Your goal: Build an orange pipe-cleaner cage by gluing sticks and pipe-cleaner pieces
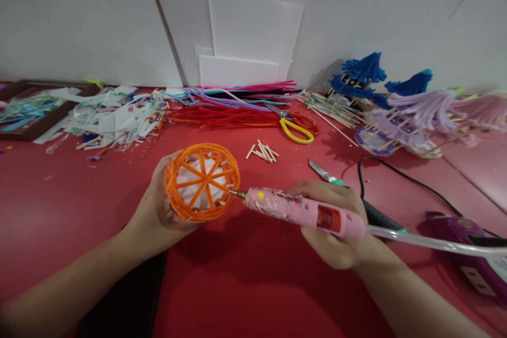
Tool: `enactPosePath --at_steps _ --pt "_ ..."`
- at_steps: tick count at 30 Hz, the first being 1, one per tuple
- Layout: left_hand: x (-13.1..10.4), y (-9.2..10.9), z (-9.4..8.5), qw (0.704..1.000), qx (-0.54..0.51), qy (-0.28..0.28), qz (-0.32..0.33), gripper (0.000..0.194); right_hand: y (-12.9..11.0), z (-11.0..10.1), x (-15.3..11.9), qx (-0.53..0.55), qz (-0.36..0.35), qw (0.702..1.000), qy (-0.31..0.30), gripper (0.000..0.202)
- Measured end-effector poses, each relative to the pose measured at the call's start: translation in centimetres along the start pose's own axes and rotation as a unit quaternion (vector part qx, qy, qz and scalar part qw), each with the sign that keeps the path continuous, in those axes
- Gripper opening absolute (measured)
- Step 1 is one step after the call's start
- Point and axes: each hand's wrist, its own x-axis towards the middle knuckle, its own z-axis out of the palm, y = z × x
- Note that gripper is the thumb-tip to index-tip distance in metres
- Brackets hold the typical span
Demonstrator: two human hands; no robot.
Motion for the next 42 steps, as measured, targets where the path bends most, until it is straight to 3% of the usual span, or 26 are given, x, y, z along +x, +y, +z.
enactPosePath --at_steps 4,14,19,32,42 --pt "0.07 -0.58 -0.14 0.998 0.036 0.007 0.049 0.086 0.25 -0.07 -0.07 -0.006 -0.012 1.000 -0.024 0.028" --pt "0.28 -1.07 0.01 0.986 0.092 0.008 0.138 0.082 -0.02 0.37 0.10 -0.044 -0.015 0.998 0.037 0.020" --pt "0.33 -0.85 0.02 0.975 0.135 0.013 0.176 0.075 0.23 0.31 0.03 -0.039 0.000 0.999 0.032 0.020" --pt "0.31 -0.75 -0.11 0.974 0.144 0.012 0.177 0.076 -0.24 0.24 0.32 -0.047 -0.014 0.998 0.030 0.020" --pt "0.43 -0.73 -0.11 0.971 0.145 0.007 0.188 0.076 -0.22 0.33 0.22 -0.015 0.016 1.000 0.021 0.014"
